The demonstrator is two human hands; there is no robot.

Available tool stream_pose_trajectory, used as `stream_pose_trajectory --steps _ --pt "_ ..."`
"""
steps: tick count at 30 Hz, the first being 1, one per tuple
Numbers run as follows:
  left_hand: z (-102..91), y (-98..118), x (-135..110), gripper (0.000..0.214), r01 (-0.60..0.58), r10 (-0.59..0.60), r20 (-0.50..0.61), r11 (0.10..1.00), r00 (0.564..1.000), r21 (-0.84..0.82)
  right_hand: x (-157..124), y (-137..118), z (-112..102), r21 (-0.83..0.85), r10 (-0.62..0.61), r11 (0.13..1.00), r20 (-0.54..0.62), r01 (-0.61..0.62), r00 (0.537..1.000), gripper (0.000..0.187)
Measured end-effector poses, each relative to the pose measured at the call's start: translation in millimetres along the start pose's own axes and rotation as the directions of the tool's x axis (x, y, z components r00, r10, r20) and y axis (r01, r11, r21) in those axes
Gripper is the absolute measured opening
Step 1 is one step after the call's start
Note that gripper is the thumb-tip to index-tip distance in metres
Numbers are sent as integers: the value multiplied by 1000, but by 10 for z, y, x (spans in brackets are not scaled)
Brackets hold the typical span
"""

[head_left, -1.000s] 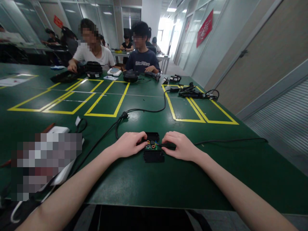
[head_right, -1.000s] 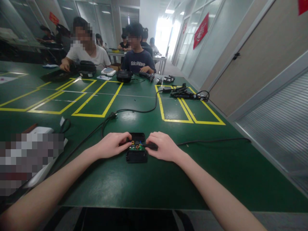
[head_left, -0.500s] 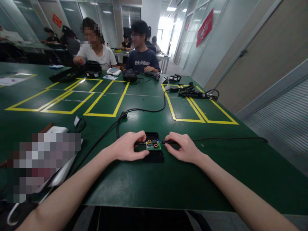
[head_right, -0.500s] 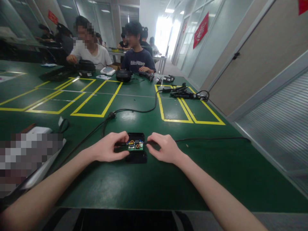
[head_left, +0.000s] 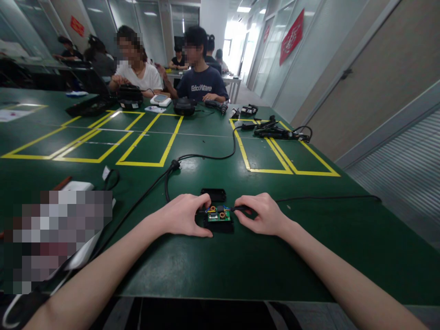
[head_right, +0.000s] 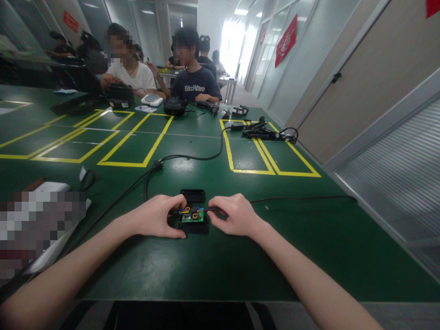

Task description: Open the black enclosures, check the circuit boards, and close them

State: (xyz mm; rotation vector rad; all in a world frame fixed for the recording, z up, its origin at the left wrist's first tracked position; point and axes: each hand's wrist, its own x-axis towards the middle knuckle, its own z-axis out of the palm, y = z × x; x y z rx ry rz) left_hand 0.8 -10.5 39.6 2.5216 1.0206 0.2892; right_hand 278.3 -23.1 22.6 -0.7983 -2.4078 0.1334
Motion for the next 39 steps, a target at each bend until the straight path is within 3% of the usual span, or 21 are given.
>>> stream_pose_trajectory --steps 8,24,30,34,39 --pt "6 33 11 28 8 -9 35 1000 999 17 -3 13 5 9 19 1000 38 -19 999 10" --pt "10 -21 25 29 29 -28 -10 997 1000 78 8 39 59 -8 48 999 122 -48 991 8" --pt "-36 -17 20 32 36 -37 19 996 999 78 7 49 66 -12 40 999 144 -39 989 7" --pt "-92 -60 8 30 52 -51 12 998 999 -30 14 43 56 -9 47 999 157 -46 986 7" --pt "-85 -159 27 8 72 -64 36 941 997 -332 5 60 59 -18 78 997 185 -76 980 8"
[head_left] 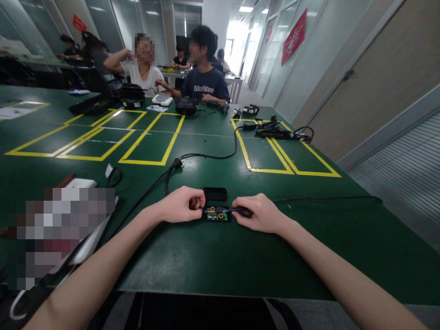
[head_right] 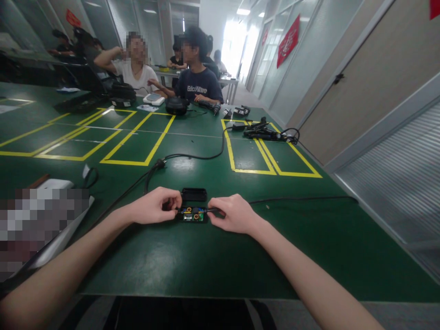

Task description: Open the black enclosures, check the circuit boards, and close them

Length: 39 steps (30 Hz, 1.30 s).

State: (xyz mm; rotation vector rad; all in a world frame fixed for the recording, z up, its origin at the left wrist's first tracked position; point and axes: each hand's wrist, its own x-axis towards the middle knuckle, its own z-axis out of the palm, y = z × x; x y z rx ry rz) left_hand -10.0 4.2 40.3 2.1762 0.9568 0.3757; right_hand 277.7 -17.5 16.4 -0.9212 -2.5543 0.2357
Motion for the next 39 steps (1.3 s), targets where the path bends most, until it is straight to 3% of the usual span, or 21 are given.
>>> stream_pose_trajectory --steps 5,9,14,19,27,34,37,39 --pt "10 -21 25 6 58 -50 44 977 998 -204 3 6 -7 23 28 999 35 -29 999 9" --pt "11 -26 22 12 76 -66 46 963 997 -257 17 -10 -41 79 34 996 92 -41 995 16" --pt "41 -70 25 4 37 -29 31 957 999 -289 42 -20 -33 84 17 996 123 -27 992 31" --pt "81 -80 36 5 -29 24 -23 970 999 -239 83 -44 60 -8 69 998 58 -69 996 35" --pt "94 -47 36 15 -82 78 -45 992 996 -100 106 -68 103 81 140 987 13 -140 990 33" --pt "68 9 25 2 -43 41 -25 997 999 -70 133 -68 105 80 220 973 -15 -218 975 20" --pt "52 5 28 8 -28 27 -35 999 999 -18 136 -33 105 57 266 963 -49 -263 963 12" --pt "42 -8 29 15 -18 26 -79 996 997 91 139 -12 101 32 274 962 -101 -273 956 22"
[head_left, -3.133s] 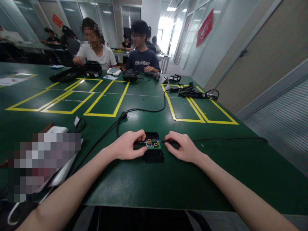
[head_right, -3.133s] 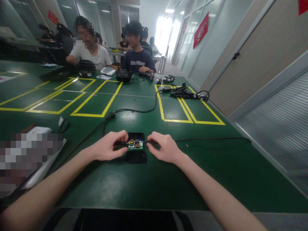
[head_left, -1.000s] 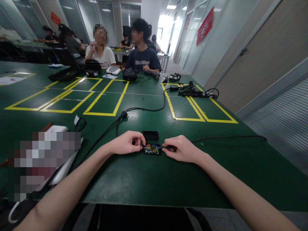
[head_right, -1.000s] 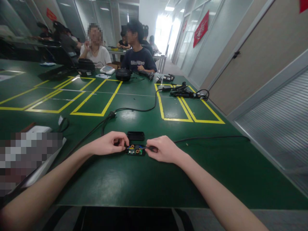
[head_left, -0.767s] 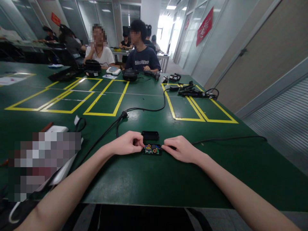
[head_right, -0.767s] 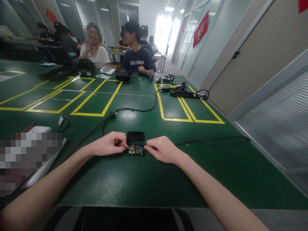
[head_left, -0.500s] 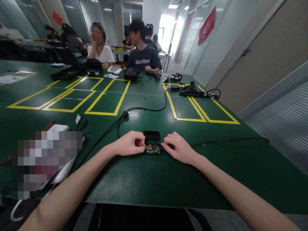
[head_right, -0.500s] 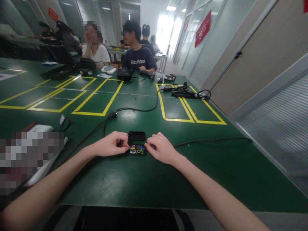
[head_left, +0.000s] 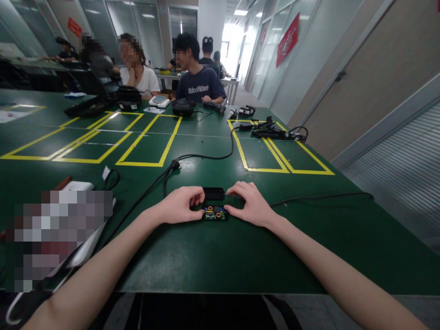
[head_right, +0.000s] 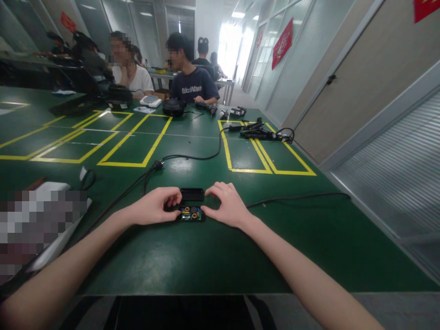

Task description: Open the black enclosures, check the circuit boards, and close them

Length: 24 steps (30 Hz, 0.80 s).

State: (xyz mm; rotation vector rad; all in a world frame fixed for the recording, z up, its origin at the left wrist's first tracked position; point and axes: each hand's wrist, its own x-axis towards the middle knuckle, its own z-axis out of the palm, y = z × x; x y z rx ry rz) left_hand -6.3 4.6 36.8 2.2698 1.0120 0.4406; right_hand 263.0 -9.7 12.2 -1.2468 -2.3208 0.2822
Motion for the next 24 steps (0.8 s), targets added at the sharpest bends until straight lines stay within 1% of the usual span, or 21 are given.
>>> stream_pose_trajectory --steps 2,3,4,6,8,11,14,17,21,24 --pt "-8 -16 -5 24 8 -1 -51 991 999 130 7 14 -1 -17 -22 1000 -32 22 999 41" --pt "-12 -25 -10 30 10 1 -63 984 998 179 9 19 0 -21 -43 999 -26 42 999 46" --pt "-15 -33 -17 35 9 4 -66 978 998 208 10 23 2 -19 -65 998 -7 65 998 47" --pt "-17 -49 -31 36 -3 14 -51 978 999 210 8 31 10 -1 -103 995 45 103 994 38" --pt "-14 -62 -40 29 -24 30 -33 986 999 168 2 37 20 30 -122 992 70 120 990 26" --pt "-7 -71 -40 24 -46 47 -12 994 999 104 -7 45 35 91 -132 988 36 128 991 18" --pt "-8 -66 -36 24 -48 48 -4 995 999 89 -13 48 45 213 -114 971 -6 113 993 15" --pt "-7 -59 -40 23 -60 63 -23 992 998 111 -16 42 55 353 -76 932 -21 79 997 12" --pt "4 -54 -46 22 -84 92 -50 986 994 141 -22 31 87 462 -18 886 -56 42 998 9" --pt "5 -52 -46 24 -88 96 -54 986 994 144 -23 22 119 526 30 851 -72 12 997 11"
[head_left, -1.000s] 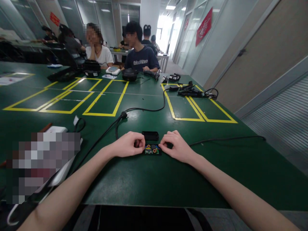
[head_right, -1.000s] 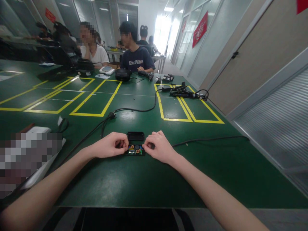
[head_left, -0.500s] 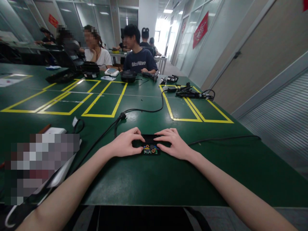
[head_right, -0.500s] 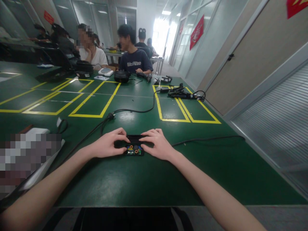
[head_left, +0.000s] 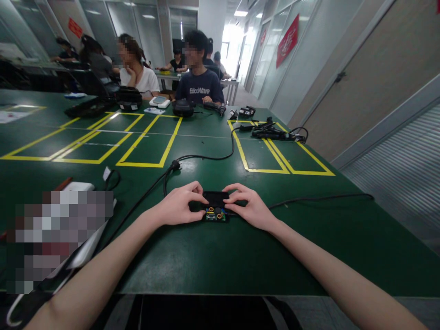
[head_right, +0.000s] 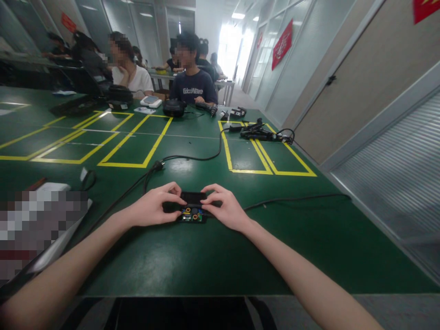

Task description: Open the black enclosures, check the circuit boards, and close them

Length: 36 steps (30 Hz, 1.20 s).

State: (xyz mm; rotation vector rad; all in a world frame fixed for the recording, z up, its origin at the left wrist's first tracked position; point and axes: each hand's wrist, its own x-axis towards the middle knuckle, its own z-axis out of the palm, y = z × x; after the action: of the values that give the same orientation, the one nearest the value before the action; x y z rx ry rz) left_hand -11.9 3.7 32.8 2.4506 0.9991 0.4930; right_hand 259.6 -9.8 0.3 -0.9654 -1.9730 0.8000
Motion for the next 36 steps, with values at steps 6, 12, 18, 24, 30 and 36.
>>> stream_pose_trajectory --steps 6,12,18,24,30,36 --pt "-13 -18 11 25 11 -11 20 1000 1000 -4 8 -36 18 35 50 998 -13 -49 999 15" --pt "-32 7 14 25 5 -5 11 1000 1000 3 11 -53 21 81 99 992 -3 -98 995 18" --pt "-48 18 15 24 11 -12 20 1000 1000 9 9 -56 28 104 138 985 4 -137 990 21" --pt "-43 11 9 22 10 -10 17 1000 1000 17 8 -43 30 143 130 981 7 -129 992 6" --pt "-31 3 10 22 -11 11 9 1000 1000 20 11 20 44 224 208 952 24 -208 978 43" --pt "-13 -24 16 23 -34 34 -1 999 999 28 11 9 27 209 208 955 43 -212 977 34"
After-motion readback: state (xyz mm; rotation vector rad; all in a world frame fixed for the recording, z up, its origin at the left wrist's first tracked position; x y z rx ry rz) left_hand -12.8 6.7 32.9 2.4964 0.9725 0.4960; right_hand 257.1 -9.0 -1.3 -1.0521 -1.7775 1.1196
